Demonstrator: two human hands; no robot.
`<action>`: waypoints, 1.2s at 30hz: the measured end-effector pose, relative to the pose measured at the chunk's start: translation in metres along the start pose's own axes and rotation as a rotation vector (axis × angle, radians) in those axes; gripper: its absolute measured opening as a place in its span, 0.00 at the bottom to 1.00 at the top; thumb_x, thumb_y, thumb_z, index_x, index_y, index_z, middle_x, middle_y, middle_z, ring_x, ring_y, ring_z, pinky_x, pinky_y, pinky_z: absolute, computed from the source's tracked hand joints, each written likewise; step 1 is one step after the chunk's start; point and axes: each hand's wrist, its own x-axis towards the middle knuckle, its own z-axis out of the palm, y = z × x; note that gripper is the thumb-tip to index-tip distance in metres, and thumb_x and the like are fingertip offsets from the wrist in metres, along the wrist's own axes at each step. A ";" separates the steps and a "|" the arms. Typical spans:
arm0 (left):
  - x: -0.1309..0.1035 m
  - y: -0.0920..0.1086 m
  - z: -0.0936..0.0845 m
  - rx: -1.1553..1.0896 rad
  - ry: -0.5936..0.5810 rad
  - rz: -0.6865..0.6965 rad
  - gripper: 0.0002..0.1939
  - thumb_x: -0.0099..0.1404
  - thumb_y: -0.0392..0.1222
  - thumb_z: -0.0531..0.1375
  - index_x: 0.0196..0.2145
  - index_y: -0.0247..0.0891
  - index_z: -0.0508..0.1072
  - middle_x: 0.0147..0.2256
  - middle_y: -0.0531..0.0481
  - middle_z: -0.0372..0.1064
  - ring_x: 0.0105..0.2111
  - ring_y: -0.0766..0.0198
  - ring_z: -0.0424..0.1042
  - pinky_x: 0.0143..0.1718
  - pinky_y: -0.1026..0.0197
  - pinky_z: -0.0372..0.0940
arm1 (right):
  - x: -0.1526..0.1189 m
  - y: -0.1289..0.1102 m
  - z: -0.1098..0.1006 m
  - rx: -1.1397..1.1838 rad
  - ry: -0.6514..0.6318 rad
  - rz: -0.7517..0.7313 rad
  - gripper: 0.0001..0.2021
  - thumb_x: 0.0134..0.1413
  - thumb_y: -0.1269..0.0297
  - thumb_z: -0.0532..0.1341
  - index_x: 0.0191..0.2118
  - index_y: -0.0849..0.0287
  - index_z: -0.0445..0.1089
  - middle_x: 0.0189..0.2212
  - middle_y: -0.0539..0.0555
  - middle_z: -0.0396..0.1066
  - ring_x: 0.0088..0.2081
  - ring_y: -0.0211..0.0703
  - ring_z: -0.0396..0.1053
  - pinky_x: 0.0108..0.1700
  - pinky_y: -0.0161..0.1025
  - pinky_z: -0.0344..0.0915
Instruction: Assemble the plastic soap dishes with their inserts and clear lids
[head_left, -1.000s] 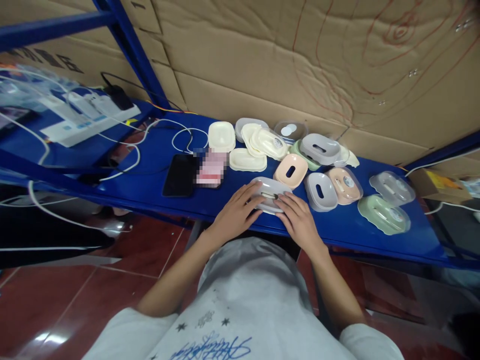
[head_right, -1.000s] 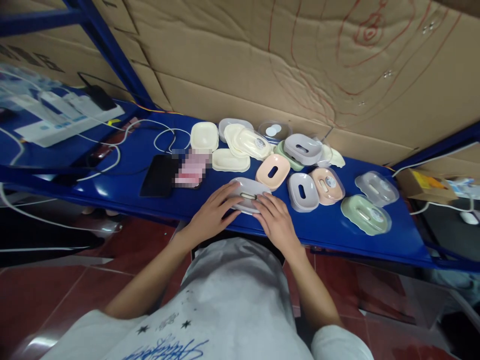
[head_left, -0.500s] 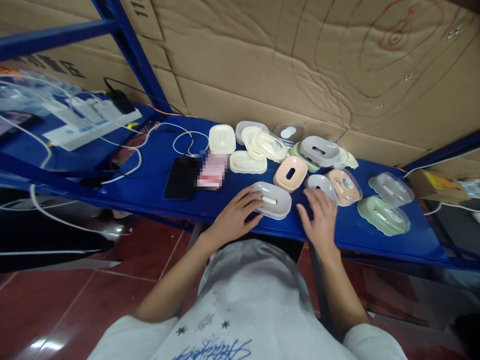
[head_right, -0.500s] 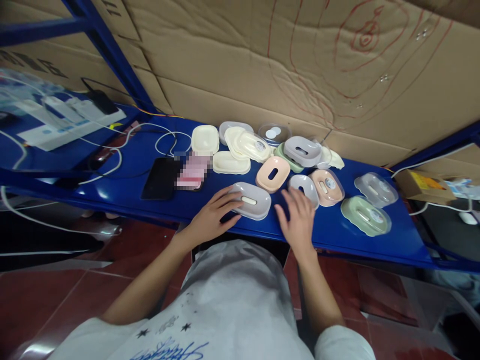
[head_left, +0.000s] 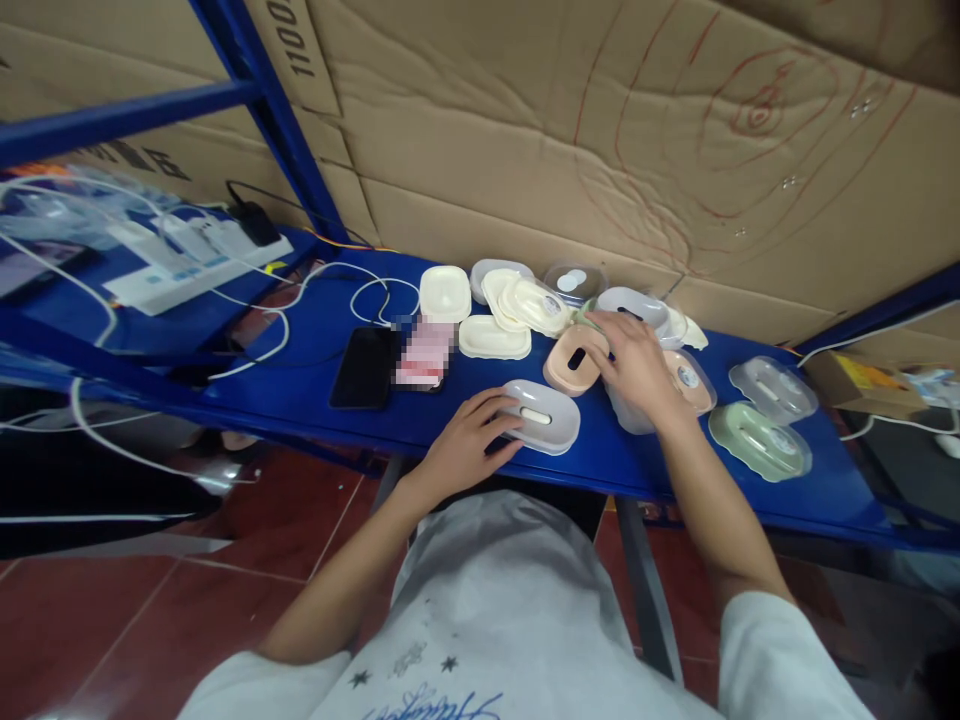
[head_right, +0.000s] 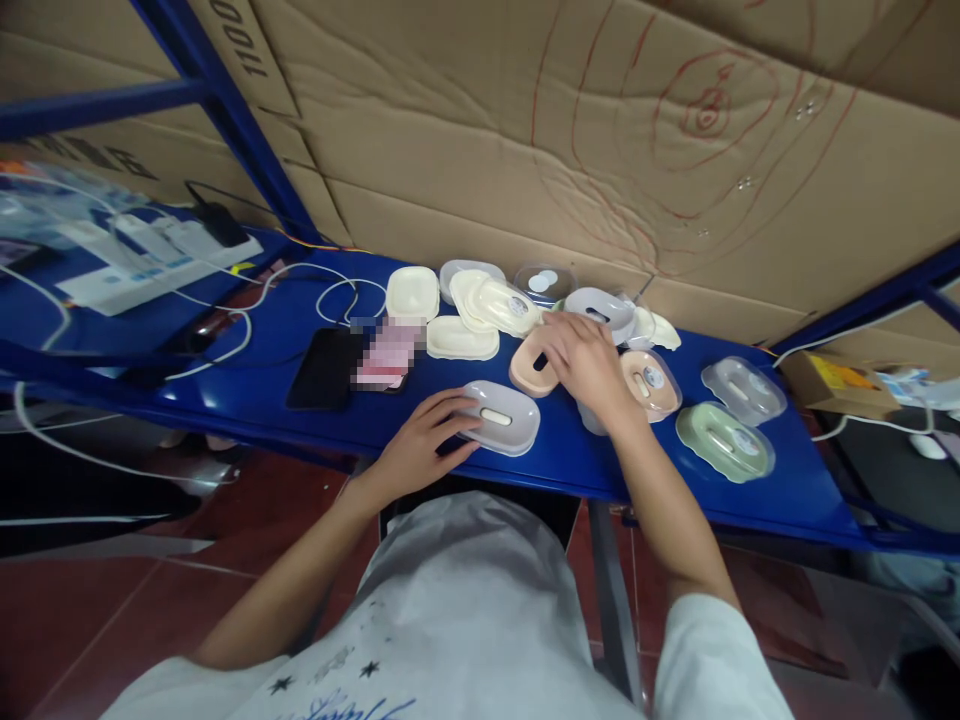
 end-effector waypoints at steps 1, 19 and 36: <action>0.000 0.000 0.000 -0.001 0.000 0.003 0.09 0.74 0.39 0.65 0.52 0.43 0.79 0.58 0.43 0.75 0.67 0.50 0.67 0.69 0.41 0.67 | 0.021 0.002 0.007 0.024 -0.044 -0.020 0.29 0.72 0.52 0.59 0.73 0.56 0.63 0.71 0.63 0.66 0.71 0.64 0.63 0.70 0.63 0.59; -0.003 -0.005 0.000 -0.233 -0.011 -0.280 0.55 0.67 0.48 0.73 0.79 0.58 0.43 0.78 0.41 0.44 0.75 0.42 0.55 0.74 0.40 0.60 | -0.065 -0.057 0.009 0.169 -0.055 -0.065 0.37 0.67 0.43 0.66 0.75 0.47 0.59 0.73 0.62 0.59 0.73 0.62 0.59 0.71 0.62 0.61; -0.004 -0.014 0.001 -0.219 -0.101 -0.313 0.51 0.66 0.49 0.74 0.77 0.54 0.52 0.74 0.41 0.56 0.74 0.44 0.57 0.74 0.39 0.57 | -0.083 -0.085 0.033 0.051 -0.163 -0.213 0.29 0.73 0.52 0.62 0.74 0.45 0.63 0.76 0.63 0.54 0.74 0.64 0.55 0.71 0.65 0.61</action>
